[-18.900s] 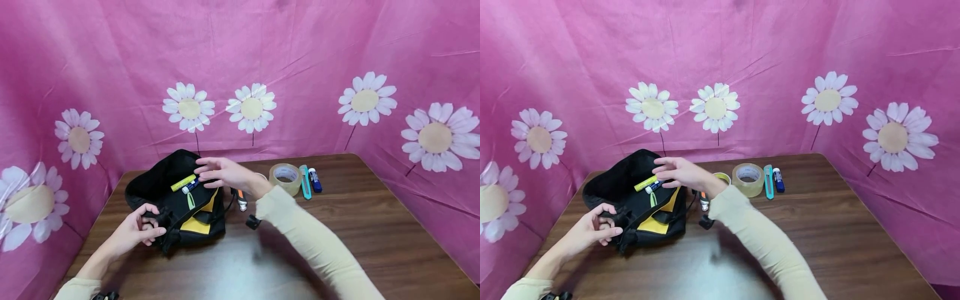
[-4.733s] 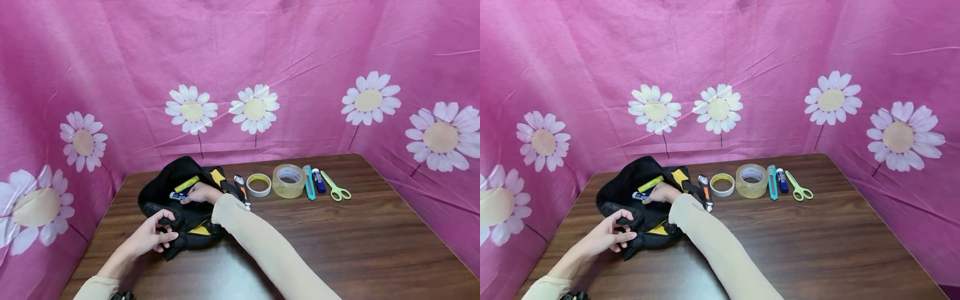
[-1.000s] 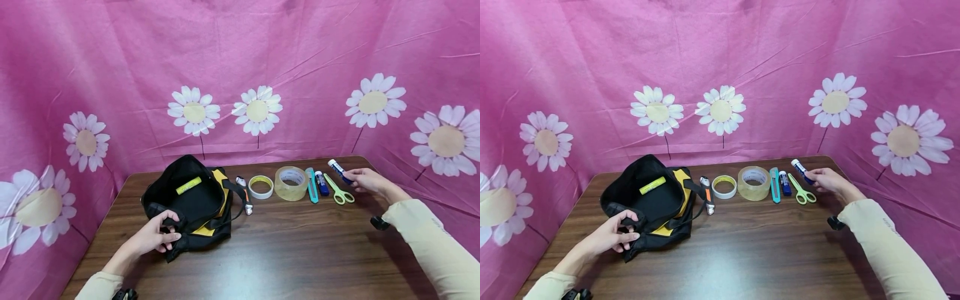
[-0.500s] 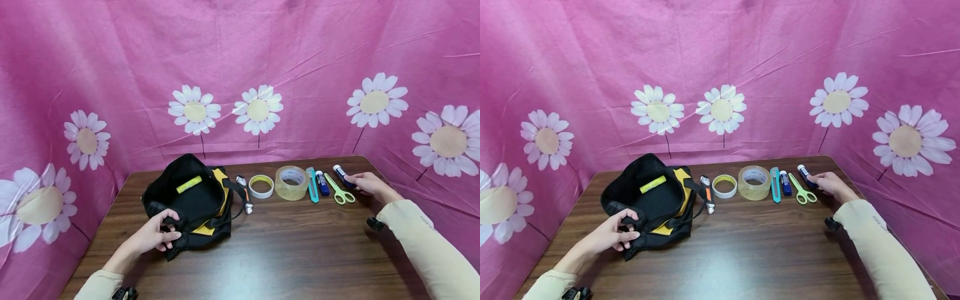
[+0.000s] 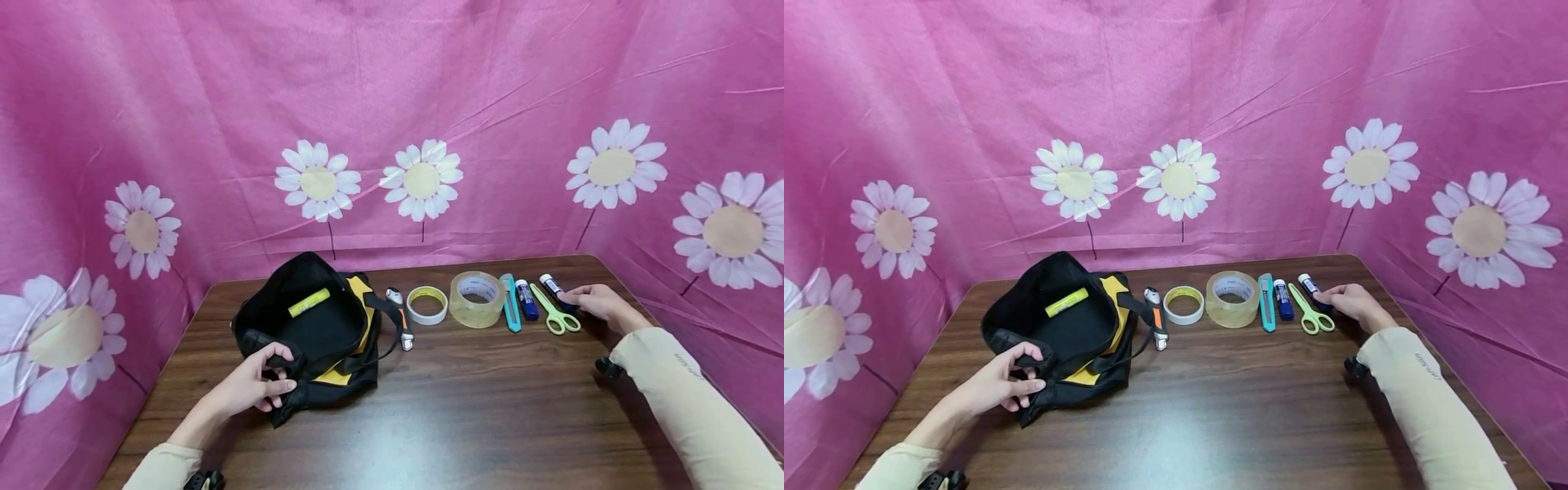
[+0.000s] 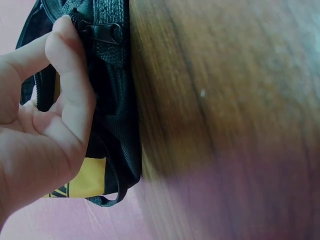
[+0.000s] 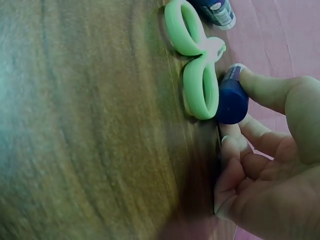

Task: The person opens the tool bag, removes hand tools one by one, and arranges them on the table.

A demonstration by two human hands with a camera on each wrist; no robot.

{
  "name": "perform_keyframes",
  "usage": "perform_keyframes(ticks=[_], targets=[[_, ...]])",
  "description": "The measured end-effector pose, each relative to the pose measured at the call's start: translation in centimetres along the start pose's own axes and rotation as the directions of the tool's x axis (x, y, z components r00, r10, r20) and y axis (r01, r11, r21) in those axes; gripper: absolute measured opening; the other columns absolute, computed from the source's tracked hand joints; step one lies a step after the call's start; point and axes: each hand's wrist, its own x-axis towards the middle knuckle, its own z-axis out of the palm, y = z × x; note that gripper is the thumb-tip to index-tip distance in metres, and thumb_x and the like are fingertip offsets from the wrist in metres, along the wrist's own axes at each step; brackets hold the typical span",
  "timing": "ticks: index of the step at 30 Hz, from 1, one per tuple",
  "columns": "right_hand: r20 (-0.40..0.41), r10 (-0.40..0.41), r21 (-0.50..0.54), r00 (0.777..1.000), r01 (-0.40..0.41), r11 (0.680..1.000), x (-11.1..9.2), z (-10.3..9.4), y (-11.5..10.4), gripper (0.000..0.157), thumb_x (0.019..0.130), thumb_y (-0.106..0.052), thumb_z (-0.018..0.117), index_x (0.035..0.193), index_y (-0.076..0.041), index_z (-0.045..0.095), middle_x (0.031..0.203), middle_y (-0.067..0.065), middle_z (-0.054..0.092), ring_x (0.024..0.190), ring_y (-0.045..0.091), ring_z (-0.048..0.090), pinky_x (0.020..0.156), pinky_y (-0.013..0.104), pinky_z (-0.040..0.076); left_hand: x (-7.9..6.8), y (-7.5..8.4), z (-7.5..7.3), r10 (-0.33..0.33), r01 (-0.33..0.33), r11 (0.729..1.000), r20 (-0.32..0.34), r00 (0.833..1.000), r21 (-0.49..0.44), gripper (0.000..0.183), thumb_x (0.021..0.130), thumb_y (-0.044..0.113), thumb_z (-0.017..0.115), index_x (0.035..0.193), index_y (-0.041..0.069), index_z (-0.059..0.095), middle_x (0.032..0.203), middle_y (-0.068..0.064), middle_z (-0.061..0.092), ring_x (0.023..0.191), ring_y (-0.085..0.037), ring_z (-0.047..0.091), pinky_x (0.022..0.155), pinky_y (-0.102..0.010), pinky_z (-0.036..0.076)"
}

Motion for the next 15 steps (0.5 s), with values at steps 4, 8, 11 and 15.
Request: perform_keyframes(ticks=[4,8,11,15], targets=[[-0.014,0.011,-0.005,1.0,-0.011,1.0,0.05,0.08,-0.01,0.071,0.099,-0.052,0.061,0.13,0.011,0.053,0.117,0.016,0.059,0.095,0.019,0.054,0.081,0.029,0.044,-0.02,-0.01,0.04,-0.002,0.002,1.0,0.0,1.0,-0.003,0.042,0.093,0.007,0.074,0.122,0.004,0.044,0.085,-0.012,0.058,0.061,-0.021,0.064,0.048,-0.029,0.053],[-0.017,0.027,-0.009,0.999,-0.027,1.0,0.01,0.07,-0.24,0.073,0.098,-0.056,0.06,0.13,0.009,0.051,0.115,0.016,0.057,0.096,0.023,0.053,0.082,0.031,0.043,-0.03,0.02,0.04,0.001,-0.001,1.0,0.003,1.0,-0.005,0.042,0.093,0.007,0.074,0.122,0.004,0.044,0.085,-0.012,0.058,0.061,-0.02,0.065,0.048,-0.029,0.053],[0.007,0.037,0.004,0.999,-0.037,0.999,-0.16,-0.06,-0.5,0.077,0.098,-0.058,0.057,0.134,0.01,0.048,0.119,0.018,0.055,0.102,0.028,0.053,0.083,0.033,0.043,-0.04,0.03,0.03,0.001,-0.001,1.0,0.005,1.0,-0.006,0.041,0.093,0.007,0.074,0.122,0.004,0.044,0.085,-0.012,0.058,0.06,-0.02,0.065,0.048,-0.029,0.053],[0.041,0.045,0.031,0.998,-0.046,0.998,-0.41,-0.22,-0.75,0.076,0.101,-0.056,0.054,0.137,0.01,0.045,0.104,0.009,0.058,0.094,0.021,0.054,0.077,0.031,0.044,0.01,-0.03,-0.02,0.0,0.0,1.0,0.006,1.0,-0.004,0.041,0.093,0.007,0.073,0.122,0.004,0.044,0.085,-0.012,0.058,0.06,-0.02,0.064,0.048,-0.028,0.053]])
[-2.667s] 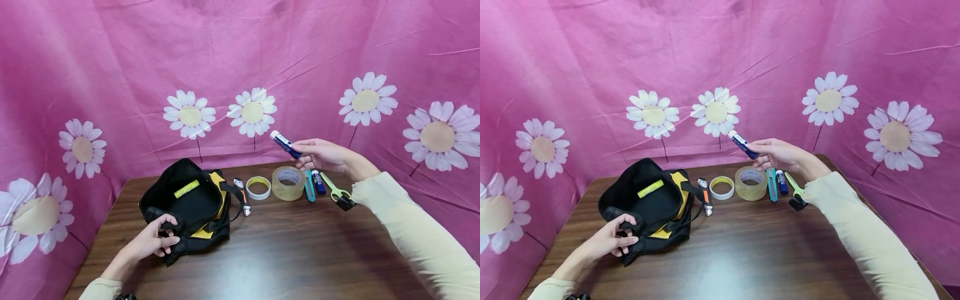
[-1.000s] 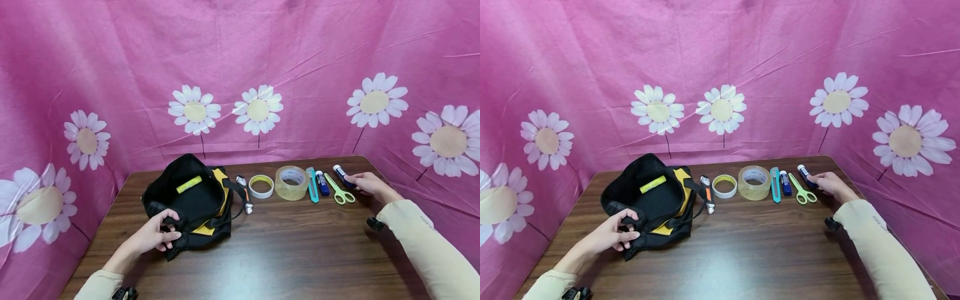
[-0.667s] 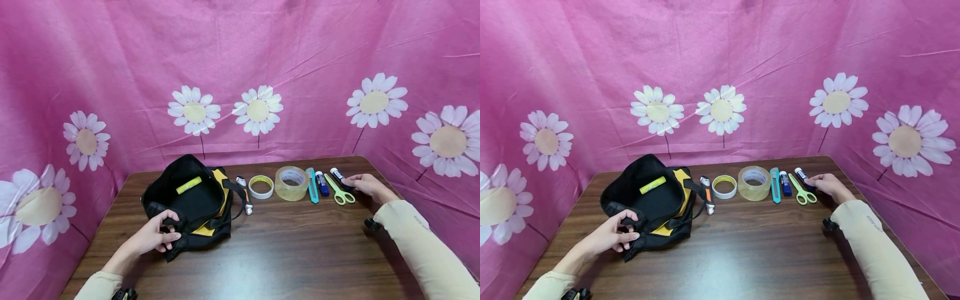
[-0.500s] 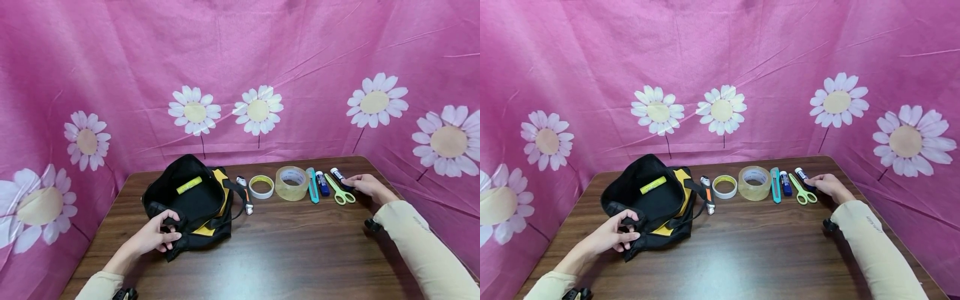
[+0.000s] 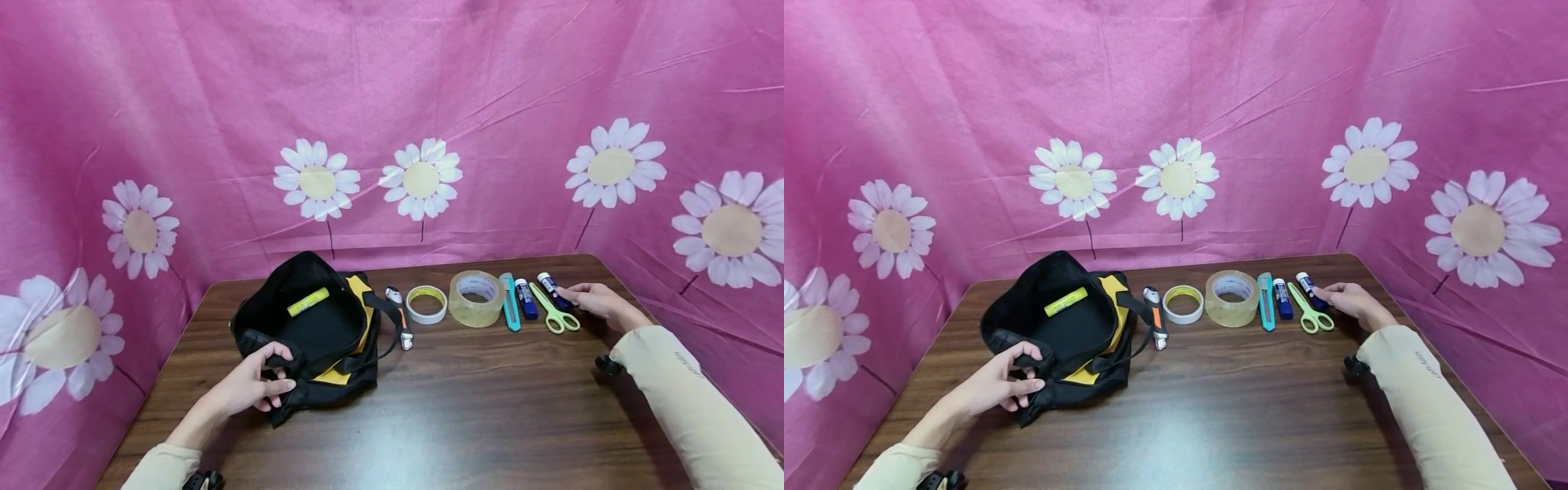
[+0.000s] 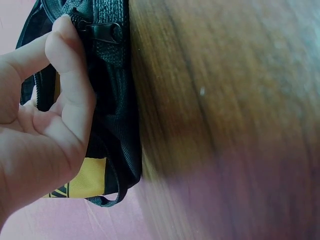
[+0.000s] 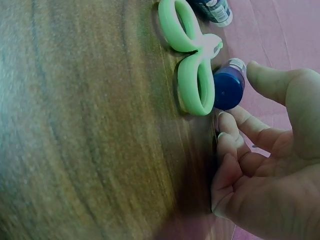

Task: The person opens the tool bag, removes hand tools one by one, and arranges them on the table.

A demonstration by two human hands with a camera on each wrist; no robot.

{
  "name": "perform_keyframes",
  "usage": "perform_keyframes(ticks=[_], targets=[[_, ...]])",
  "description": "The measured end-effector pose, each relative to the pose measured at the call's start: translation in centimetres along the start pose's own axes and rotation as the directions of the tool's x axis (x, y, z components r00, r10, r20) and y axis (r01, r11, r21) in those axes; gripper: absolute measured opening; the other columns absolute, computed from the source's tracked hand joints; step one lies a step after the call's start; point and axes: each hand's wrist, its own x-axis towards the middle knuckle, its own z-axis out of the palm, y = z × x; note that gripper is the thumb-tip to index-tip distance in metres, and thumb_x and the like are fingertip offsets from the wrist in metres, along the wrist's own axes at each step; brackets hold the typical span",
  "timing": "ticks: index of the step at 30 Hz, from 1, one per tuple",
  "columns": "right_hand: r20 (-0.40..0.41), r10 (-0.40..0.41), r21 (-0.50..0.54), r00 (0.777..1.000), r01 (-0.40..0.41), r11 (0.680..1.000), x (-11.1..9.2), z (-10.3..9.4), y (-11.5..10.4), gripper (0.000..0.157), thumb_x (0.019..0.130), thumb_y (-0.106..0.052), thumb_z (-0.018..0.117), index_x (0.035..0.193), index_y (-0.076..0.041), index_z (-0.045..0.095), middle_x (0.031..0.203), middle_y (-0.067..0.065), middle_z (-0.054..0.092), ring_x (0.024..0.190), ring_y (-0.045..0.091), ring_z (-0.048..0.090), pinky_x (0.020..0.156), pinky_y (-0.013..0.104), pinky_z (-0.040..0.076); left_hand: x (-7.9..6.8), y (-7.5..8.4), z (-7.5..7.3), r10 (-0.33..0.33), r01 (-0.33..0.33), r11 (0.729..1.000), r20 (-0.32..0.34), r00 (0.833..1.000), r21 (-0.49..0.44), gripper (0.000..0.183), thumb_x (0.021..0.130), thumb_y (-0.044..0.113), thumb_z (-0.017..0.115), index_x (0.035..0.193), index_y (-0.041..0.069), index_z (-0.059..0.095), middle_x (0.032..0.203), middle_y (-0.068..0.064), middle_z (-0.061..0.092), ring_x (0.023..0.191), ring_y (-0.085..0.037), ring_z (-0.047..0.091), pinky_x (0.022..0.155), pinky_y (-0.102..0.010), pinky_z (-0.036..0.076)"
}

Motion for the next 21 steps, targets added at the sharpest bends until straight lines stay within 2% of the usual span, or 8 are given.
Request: perform_keyframes(ticks=[4,9,12,16,21], targets=[[0.005,-0.022,0.039,1.0,0.022,0.999,-0.1,0.0,-0.1,0.067,0.103,-0.049,0.054,0.132,0.01,0.047,0.087,-0.003,0.054,0.077,0.011,0.05,0.065,0.027,0.041,0.1,0.0,-0.1,0.0,0.0,1.0,0.001,1.0,-0.002,0.042,0.093,0.007,0.074,0.122,0.004,0.044,0.086,-0.013,0.058,0.061,-0.02,0.064,0.048,-0.029,0.053],[0.009,-0.03,0.066,1.0,0.029,0.997,0.0,-0.2,0.1,0.066,0.103,-0.047,0.056,0.133,0.011,0.047,0.087,-0.006,0.056,0.074,0.008,0.051,0.064,0.026,0.043,0.0,0.1,-0.1,-0.002,0.002,1.0,0.002,1.0,-0.006,0.043,0.093,0.007,0.074,0.122,0.004,0.044,0.086,-0.013,0.057,0.061,-0.021,0.065,0.048,-0.029,0.053],[0.053,-0.01,0.117,0.999,0.004,0.993,0.2,-1.1,0.4,0.074,0.103,-0.049,0.055,0.142,0.012,0.038,0.104,0.001,0.065,0.086,0.008,0.057,0.074,0.026,0.051,0.0,0.2,0.0,0.0,0.0,1.0,0.001,1.0,-0.005,0.043,0.093,0.007,0.074,0.122,0.004,0.044,0.086,-0.013,0.057,0.061,-0.02,0.064,0.048,-0.029,0.053],[0.1,0.007,0.205,0.995,-0.028,0.978,0.1,-2.5,0.5,0.081,0.104,-0.047,0.053,0.149,0.014,0.024,0.123,0.015,0.063,0.096,0.012,0.063,0.085,0.035,0.058,0.0,0.2,0.1,0.003,-0.003,1.0,0.008,1.0,-0.005,0.043,0.093,0.008,0.074,0.122,0.004,0.043,0.086,-0.013,0.057,0.06,-0.019,0.064,0.048,-0.028,0.052],[0.087,-0.03,0.282,0.996,0.004,0.959,-0.5,-3.3,-0.6,0.08,0.106,-0.041,0.052,0.15,0.017,0.018,0.126,0.023,0.059,0.096,0.016,0.067,0.089,0.041,0.058,0.0,0.1,0.0,0.002,-0.002,1.0,0.008,1.0,-0.003,0.042,0.093,0.008,0.074,0.122,0.004,0.044,0.086,-0.013,0.057,0.06,-0.02,0.064,0.048,-0.028,0.052]])
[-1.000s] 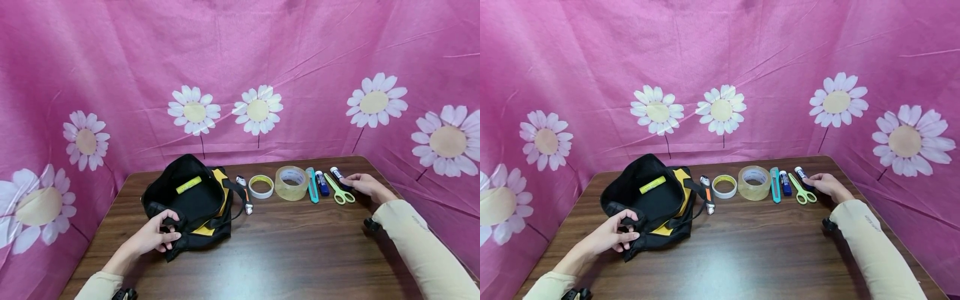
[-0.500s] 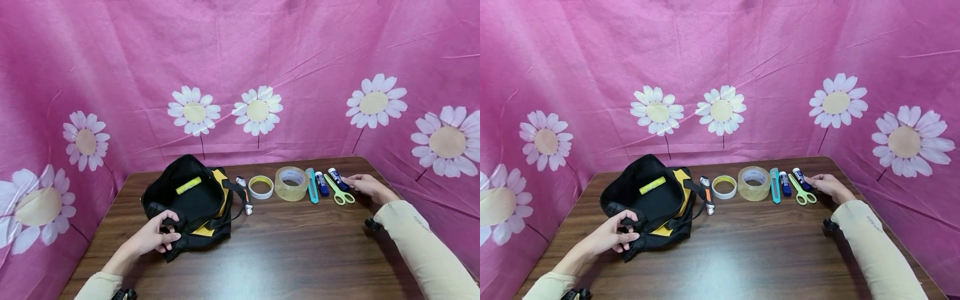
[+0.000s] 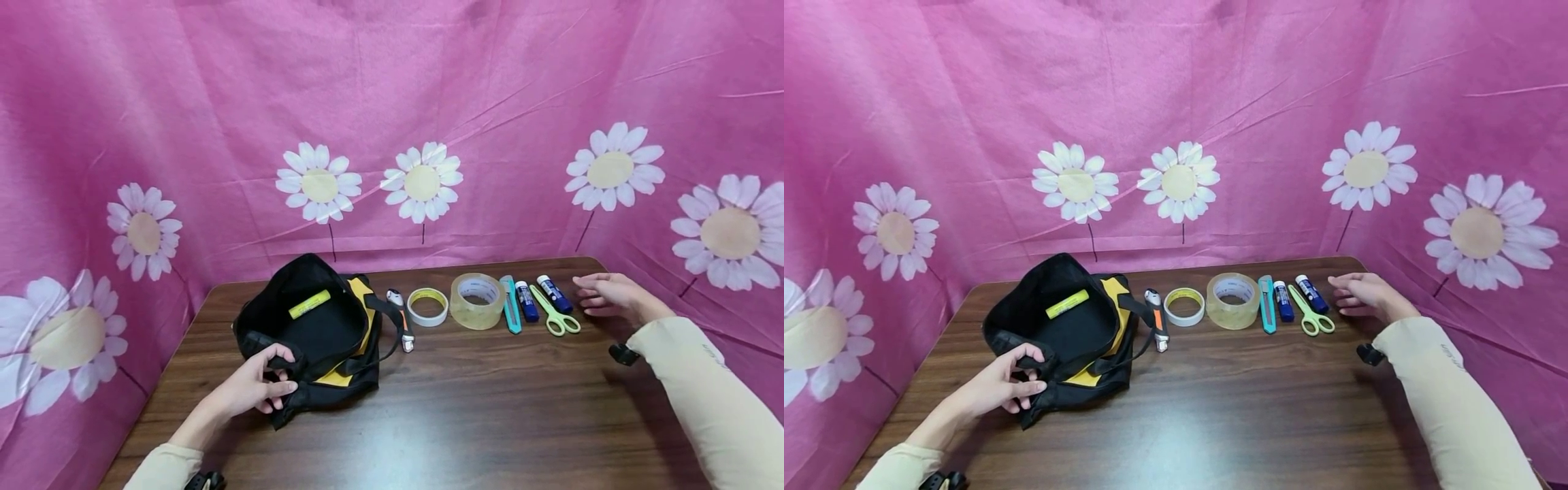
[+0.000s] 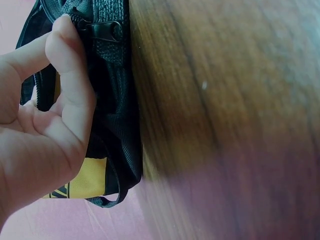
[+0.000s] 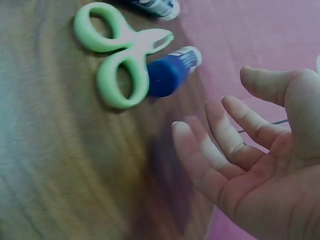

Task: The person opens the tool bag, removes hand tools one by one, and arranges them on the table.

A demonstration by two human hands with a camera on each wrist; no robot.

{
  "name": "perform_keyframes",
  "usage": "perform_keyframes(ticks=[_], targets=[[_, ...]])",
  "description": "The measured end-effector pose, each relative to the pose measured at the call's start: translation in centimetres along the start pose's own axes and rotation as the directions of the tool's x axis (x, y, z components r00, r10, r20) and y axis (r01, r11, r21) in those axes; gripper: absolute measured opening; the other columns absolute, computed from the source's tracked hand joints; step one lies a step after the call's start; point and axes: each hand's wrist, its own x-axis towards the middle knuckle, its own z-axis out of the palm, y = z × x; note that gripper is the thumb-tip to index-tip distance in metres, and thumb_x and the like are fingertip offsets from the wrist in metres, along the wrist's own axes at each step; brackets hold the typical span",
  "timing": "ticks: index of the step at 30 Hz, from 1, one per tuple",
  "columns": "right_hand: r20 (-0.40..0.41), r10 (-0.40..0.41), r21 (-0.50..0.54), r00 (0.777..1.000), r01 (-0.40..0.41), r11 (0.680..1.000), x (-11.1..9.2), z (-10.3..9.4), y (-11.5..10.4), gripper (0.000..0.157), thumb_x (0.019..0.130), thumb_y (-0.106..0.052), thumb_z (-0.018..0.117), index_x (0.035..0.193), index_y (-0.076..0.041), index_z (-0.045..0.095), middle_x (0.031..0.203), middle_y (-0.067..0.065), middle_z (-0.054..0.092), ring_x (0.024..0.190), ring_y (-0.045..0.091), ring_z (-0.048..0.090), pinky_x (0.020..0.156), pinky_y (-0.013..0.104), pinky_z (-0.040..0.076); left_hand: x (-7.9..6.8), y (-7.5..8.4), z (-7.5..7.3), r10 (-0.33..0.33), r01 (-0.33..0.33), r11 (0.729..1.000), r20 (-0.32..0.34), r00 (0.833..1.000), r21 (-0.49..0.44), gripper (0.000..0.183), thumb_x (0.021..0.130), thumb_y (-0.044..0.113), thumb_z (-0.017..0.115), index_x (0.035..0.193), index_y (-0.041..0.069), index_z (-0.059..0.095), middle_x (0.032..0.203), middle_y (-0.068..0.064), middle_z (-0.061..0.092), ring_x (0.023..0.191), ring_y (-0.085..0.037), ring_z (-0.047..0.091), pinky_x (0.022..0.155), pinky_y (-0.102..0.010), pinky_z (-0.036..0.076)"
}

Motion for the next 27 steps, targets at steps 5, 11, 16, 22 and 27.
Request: perform_keyframes(ticks=[5,11,16,22,27], targets=[[0.027,-0.065,0.096,0.998,0.063,0.993,-0.2,-0.6,-2.2,0.056,0.108,-0.036,0.049,0.141,0.01,0.044,0.109,0.004,0.071,0.093,0.015,0.07,0.088,0.042,0.058,0.0,-0.1,0.0,-0.001,0.001,1.0,-0.002,1.0,-0.001,0.042,0.093,0.007,0.074,0.122,0.004,0.044,0.086,-0.012,0.057,0.06,-0.02,0.064,0.048,-0.028,0.052],[0.086,-0.157,0.228,0.984,0.134,0.964,-0.3,0.5,-6.0,0.026,0.109,-0.037,0.044,0.105,-0.024,0.066,0.1,-0.009,0.074,0.095,0.014,0.072,0.092,0.044,0.056,0.0,-0.1,-0.1,0.001,-0.001,1.0,-0.001,1.0,0.0,0.041,0.093,0.006,0.073,0.122,0.004,0.044,0.085,-0.012,0.057,0.06,-0.02,0.064,0.048,-0.028,0.052],[0.151,-0.234,0.244,0.961,0.193,0.95,-0.1,3.2,-9.7,0.055,0.107,-0.049,0.038,0.142,-0.008,0.049,0.109,-0.009,0.072,0.102,0.015,0.07,0.093,0.042,0.056,0.1,-0.2,-0.1,-0.002,0.002,1.0,0.0,1.0,-0.002,0.042,0.093,0.007,0.074,0.122,0.004,0.043,0.085,-0.012,0.057,0.06,-0.02,0.064,0.048,-0.028,0.052],[0.221,-0.3,0.237,0.928,0.247,0.939,0.7,8.2,-14.0,0.084,0.105,-0.061,0.023,0.155,0.006,0.022,0.116,-0.003,0.068,0.105,0.019,0.067,0.095,0.041,0.055,0.1,-0.2,-0.1,-0.005,0.005,1.0,0.003,1.0,-0.006,0.042,0.093,0.008,0.074,0.122,0.004,0.044,0.085,-0.012,0.058,0.06,-0.021,0.064,0.048,-0.029,0.053],[0.256,-0.336,0.255,0.907,0.272,0.928,1.5,13.3,-17.6,0.082,0.105,-0.062,0.025,0.152,0.004,0.031,0.122,0.009,0.063,0.106,0.024,0.066,0.097,0.046,0.053,0.1,-0.2,-0.2,-0.005,0.005,1.0,0.004,1.0,-0.003,0.042,0.093,0.008,0.074,0.122,0.005,0.044,0.084,-0.012,0.058,0.061,-0.021,0.064,0.048,-0.029,0.053]])
